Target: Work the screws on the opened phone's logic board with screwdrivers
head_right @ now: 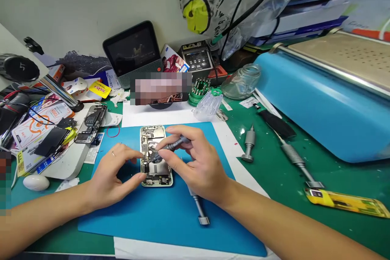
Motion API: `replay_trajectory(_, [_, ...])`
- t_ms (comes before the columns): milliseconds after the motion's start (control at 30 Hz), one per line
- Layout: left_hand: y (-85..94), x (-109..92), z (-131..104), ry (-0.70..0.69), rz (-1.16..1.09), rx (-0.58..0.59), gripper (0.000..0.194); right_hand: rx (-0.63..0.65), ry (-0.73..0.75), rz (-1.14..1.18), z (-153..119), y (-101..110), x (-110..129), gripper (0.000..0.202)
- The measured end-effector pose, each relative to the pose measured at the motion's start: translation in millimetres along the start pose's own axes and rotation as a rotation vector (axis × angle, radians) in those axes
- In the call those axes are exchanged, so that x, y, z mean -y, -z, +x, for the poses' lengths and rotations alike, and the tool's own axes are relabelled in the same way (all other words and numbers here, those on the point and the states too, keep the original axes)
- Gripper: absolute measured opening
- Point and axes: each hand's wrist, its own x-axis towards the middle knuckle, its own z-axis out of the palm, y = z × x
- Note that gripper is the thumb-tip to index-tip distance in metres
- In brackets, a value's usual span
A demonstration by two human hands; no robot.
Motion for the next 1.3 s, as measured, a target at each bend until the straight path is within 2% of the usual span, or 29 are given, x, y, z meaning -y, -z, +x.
replay_trajectory(600, [-0.3, 4.3, -0.7, -0.037, -0.023, 0.081, 0.014, 0.048, 0.052, 0.042, -3.0, -2.9, 0.8, 0.033])
replay_trajectory(900, [0.8, 6.1, -0.7, -0.069, -0.042, 0.07, 0.008, 0.086, 0.088, 0.06, -4.4, -4.3, 1.3, 0.036])
replay_trajectory(1300, [1.8, 4.1, -2.9, -0.067, -0.038, 0.076, 0.01, 0.084, 0.09, 0.051, -3.6, -4.3, 3.3, 0.036])
